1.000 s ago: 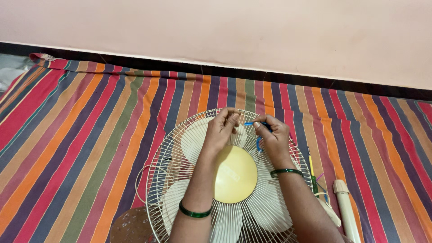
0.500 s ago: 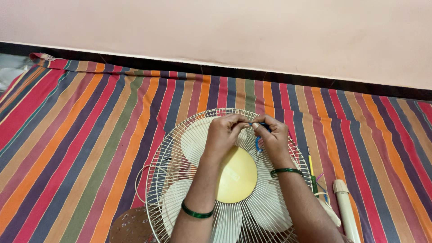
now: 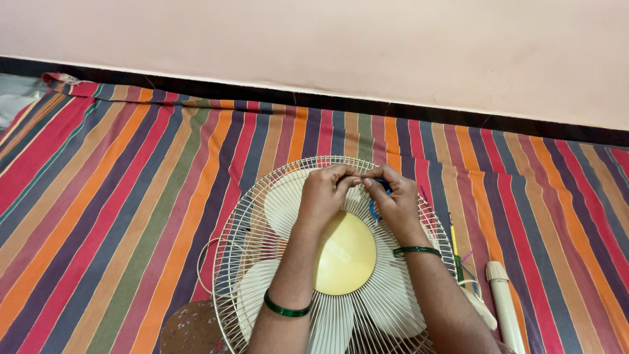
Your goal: The person reassembles an electric fan by hand. They secure the fan blades to the motor hub, attach the front wire cage, and then use zip ties to fasten the cage to the fan stand.
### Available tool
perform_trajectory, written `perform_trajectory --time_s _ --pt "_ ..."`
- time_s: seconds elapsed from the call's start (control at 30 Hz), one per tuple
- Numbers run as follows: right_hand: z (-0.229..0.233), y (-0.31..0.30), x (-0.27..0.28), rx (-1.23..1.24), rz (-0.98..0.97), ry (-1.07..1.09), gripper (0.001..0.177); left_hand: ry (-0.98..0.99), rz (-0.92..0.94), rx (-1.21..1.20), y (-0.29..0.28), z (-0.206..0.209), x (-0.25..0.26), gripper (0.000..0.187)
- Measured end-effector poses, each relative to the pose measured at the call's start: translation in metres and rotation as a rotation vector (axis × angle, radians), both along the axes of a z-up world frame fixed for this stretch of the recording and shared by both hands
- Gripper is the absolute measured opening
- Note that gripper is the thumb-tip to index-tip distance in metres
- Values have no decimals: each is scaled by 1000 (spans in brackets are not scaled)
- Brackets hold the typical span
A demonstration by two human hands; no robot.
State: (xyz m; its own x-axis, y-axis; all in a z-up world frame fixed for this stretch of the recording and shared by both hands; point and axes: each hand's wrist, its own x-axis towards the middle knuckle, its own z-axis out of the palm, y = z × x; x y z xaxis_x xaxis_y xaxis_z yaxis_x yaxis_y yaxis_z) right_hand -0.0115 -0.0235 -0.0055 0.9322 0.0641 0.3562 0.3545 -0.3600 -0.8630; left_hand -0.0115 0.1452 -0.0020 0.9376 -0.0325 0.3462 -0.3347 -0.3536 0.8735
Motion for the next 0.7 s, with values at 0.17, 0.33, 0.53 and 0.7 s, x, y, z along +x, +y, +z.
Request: perform_trajectory --time_s 0.17,0.33,0.53,0.7 --pt "-6 -3 5 -74 -10 -48 10 103 36 59 -3 9 -6 15" --pt "-8 -4 7 -113 -13 -47 9 127 94 205 8 23 -21 33" --pt "-3 -3 11 -133 -24 25 7 254 -112 501 15 32 -85 66" --pt "-4 -3 15 -194 14 -124 5 -54 -231 602 18 24 -192 76"
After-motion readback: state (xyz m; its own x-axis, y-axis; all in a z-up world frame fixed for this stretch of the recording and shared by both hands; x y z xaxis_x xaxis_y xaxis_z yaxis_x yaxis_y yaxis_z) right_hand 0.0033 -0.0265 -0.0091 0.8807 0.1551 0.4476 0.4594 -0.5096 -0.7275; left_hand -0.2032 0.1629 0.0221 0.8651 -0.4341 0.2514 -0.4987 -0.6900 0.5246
